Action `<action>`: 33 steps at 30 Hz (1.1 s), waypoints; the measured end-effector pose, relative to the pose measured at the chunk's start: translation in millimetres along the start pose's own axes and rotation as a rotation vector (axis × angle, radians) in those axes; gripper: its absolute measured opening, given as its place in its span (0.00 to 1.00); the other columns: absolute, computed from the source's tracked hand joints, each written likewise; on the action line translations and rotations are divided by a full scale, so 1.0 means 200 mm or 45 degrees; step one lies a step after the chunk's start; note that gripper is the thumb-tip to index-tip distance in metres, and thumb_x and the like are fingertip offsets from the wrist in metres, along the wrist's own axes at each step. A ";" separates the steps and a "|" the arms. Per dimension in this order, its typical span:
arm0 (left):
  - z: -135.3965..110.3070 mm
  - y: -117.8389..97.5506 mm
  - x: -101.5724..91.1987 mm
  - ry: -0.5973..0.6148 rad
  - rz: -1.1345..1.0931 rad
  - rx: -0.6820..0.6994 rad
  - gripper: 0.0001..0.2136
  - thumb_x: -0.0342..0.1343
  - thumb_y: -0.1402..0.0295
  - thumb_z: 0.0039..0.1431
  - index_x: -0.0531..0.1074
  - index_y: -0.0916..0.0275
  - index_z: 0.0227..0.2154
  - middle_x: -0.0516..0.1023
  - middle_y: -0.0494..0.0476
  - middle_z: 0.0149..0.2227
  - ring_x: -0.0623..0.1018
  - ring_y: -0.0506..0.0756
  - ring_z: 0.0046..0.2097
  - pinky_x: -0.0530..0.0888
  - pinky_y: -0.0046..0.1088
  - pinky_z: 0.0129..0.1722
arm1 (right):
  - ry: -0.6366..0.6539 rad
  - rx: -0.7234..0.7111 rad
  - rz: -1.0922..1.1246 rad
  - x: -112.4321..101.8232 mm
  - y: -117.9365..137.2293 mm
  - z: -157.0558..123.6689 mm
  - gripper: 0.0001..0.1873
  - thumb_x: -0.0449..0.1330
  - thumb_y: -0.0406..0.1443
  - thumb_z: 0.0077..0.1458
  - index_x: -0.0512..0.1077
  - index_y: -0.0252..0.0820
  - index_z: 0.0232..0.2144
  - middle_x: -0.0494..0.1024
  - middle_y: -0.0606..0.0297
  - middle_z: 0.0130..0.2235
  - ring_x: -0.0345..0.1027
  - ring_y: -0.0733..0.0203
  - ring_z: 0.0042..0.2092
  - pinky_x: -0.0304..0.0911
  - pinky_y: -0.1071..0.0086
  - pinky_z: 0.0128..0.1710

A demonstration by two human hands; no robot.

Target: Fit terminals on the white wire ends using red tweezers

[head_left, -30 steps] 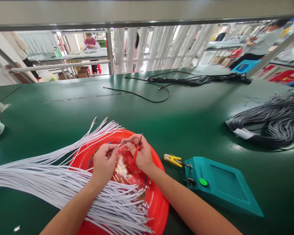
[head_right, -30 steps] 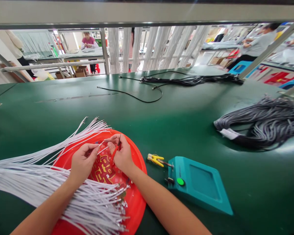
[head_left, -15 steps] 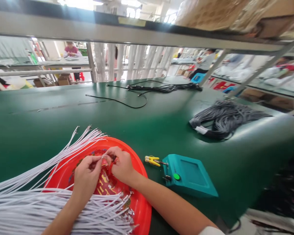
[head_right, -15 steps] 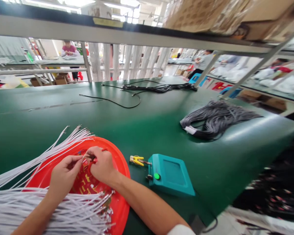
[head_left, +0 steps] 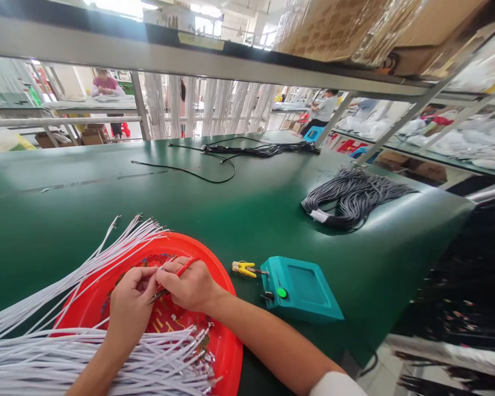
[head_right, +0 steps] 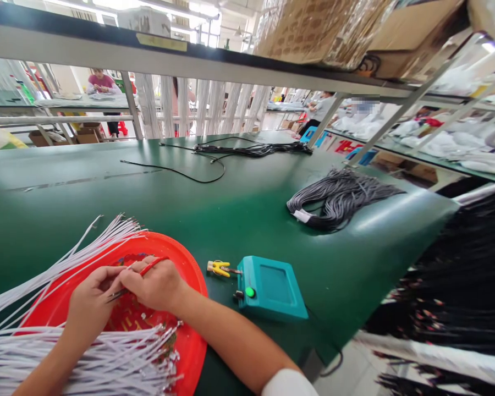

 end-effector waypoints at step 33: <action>-0.05 -0.06 0.05 0.038 0.742 0.560 0.10 0.44 0.74 0.59 0.71 0.62 0.33 0.74 0.56 0.33 0.74 0.53 0.34 0.69 0.27 0.33 | 0.142 0.639 0.765 0.01 -0.11 -0.01 0.07 0.53 0.27 0.46 0.66 0.42 0.29 0.71 0.69 0.27 0.61 0.66 0.27 0.56 0.71 0.29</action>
Point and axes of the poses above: each hand's wrist, its own z-axis towards the middle knuckle, its own x-axis out of the palm, y = z × x, the point moved 3 cm from there along z, towards the middle knuckle
